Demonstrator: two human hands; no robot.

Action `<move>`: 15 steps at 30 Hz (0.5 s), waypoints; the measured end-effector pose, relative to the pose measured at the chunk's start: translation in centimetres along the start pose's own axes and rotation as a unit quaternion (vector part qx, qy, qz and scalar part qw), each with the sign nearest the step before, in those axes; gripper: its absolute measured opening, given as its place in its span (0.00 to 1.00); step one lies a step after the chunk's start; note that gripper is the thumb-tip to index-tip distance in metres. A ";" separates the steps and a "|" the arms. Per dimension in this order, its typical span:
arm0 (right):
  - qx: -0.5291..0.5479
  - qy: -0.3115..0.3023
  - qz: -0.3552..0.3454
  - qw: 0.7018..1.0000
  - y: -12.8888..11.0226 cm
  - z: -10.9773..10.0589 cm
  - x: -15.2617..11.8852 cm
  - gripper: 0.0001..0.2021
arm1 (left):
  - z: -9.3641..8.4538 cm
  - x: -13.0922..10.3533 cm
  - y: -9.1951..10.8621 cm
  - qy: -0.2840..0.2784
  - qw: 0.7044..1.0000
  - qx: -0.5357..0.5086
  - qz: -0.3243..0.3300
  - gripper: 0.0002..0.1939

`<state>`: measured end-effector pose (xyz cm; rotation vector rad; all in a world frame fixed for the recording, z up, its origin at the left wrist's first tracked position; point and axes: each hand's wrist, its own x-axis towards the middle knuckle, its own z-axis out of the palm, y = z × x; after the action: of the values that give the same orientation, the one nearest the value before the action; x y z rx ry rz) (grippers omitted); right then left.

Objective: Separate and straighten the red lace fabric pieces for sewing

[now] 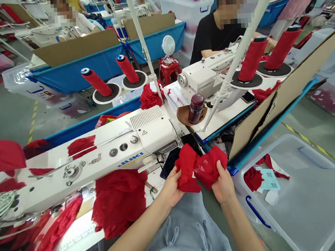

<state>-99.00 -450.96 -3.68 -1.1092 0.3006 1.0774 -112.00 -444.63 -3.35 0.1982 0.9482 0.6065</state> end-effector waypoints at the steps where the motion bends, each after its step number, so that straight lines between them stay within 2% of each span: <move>1: -0.005 0.011 -0.010 1.000 0.0 -0.2 0.0 0.22 | 0.0 0.0 0.3 0.000 1.000 -0.002 0.007 0.22; 3: -0.015 -0.001 0.005 1.000 0.0 -0.2 -0.2 0.25 | 0.1 -0.5 0.6 -0.020 0.998 0.043 0.043 0.21; 5: -0.027 -0.051 0.054 0.997 0.3 0.3 -0.9 0.29 | 0.2 -1.2 0.4 -0.061 0.987 0.128 0.069 0.18; 7: -0.047 -0.100 0.090 0.990 0.8 1.1 -2.0 0.29 | 0.3 -2.1 -0.4 -0.102 0.972 0.202 0.056 0.17; 8: -0.060 -0.105 0.092 0.988 1.2 1.5 -2.5 0.27 | 0.3 -2.5 -0.9 -0.118 0.967 0.221 0.039 0.18; 10: -0.091 -0.080 0.082 0.989 1.9 1.6 -3.3 0.25 | 0.2 -3.2 -1.8 -0.145 0.964 0.223 0.007 0.21; 13: -0.130 -0.028 0.028 0.991 2.5 0.4 -3.2 0.24 | -0.2 -4.4 -1.9 -0.176 0.955 0.239 0.000 0.24; 15: -0.157 -0.064 -0.028 0.985 2.1 -0.8 -2.5 0.20 | -0.7 -5.5 -1.0 -0.190 0.934 0.303 0.008 0.24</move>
<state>-101.75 -452.95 -3.57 -1.3118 -0.0047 1.1650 -114.55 -448.69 -0.30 0.8464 0.7290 0.2562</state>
